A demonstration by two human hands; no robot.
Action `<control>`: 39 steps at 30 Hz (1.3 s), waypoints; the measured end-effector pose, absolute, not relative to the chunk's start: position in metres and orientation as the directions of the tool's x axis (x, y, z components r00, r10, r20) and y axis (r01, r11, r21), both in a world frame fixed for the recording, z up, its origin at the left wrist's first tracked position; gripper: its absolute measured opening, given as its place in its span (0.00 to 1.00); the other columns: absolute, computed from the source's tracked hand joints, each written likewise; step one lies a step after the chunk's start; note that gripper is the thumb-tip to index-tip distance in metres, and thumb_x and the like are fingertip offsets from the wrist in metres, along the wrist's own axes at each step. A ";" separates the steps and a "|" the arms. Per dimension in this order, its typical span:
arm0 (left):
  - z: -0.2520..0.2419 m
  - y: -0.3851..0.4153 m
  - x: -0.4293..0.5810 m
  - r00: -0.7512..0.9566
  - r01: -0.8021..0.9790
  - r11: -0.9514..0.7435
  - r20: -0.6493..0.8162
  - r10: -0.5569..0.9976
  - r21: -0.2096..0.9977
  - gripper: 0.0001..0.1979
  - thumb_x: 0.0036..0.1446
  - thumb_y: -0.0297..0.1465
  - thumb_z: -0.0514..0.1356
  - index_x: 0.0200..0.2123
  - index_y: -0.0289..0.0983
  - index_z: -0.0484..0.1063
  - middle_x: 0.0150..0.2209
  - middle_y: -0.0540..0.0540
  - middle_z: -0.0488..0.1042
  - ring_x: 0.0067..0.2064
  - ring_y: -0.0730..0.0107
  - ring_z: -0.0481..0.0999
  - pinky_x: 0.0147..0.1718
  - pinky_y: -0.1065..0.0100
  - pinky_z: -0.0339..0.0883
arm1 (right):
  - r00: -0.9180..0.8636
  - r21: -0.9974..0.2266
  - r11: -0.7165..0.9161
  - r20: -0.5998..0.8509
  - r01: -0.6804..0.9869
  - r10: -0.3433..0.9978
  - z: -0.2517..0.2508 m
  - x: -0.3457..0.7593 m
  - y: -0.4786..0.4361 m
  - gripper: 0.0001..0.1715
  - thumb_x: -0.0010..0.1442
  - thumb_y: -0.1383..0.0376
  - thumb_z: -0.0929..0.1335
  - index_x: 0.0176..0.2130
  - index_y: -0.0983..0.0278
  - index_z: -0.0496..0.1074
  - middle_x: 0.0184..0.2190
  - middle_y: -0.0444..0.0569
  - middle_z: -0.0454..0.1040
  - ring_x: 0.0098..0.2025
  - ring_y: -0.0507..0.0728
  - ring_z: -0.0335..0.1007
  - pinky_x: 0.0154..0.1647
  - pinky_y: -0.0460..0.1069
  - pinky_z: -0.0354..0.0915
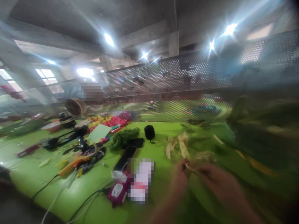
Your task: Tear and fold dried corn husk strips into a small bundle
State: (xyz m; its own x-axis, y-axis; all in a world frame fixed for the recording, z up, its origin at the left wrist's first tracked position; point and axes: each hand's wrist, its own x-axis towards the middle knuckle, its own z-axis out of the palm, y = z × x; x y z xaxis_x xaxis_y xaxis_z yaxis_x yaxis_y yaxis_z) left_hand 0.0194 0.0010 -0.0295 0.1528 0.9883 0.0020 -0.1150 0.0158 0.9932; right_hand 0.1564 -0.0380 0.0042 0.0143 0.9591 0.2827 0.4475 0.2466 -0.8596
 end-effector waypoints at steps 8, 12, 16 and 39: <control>-0.010 -0.003 0.011 0.326 -0.320 0.234 -0.125 0.937 0.918 0.14 0.43 0.35 0.68 0.33 0.34 0.74 0.29 0.48 0.74 0.29 0.75 0.67 0.29 0.73 0.56 | 0.154 -0.919 0.095 0.165 0.382 0.974 0.016 0.167 -0.029 0.10 0.52 0.57 0.68 0.29 0.58 0.77 0.29 0.45 0.81 0.33 0.58 0.76 0.36 0.49 0.70; -0.003 -0.007 0.011 0.362 -0.387 0.286 -0.140 0.922 0.877 0.18 0.39 0.36 0.71 0.33 0.33 0.75 0.29 0.47 0.74 0.28 0.75 0.67 0.29 0.72 0.56 | 0.171 -0.920 0.109 0.184 0.377 0.968 0.014 0.168 -0.027 0.08 0.50 0.58 0.69 0.28 0.58 0.76 0.28 0.45 0.80 0.32 0.59 0.76 0.36 0.50 0.70; -0.005 -0.007 0.010 0.332 -0.362 0.276 -0.153 0.931 0.891 0.19 0.45 0.42 0.68 0.32 0.33 0.74 0.27 0.48 0.72 0.26 0.77 0.64 0.27 0.72 0.54 | 0.128 -0.913 0.125 0.188 0.389 0.974 0.010 0.168 -0.025 0.08 0.51 0.58 0.69 0.29 0.58 0.76 0.30 0.45 0.80 0.34 0.58 0.76 0.38 0.50 0.69; -0.017 0.002 0.005 0.286 -0.192 0.177 -0.117 0.951 0.965 0.12 0.52 0.38 0.64 0.31 0.34 0.72 0.27 0.51 0.69 0.27 0.78 0.62 0.26 0.73 0.50 | 0.025 -0.940 0.173 0.188 0.295 0.982 -0.009 0.168 -0.021 0.14 0.56 0.55 0.67 0.39 0.59 0.73 0.39 0.48 0.79 0.42 0.60 0.76 0.44 0.53 0.69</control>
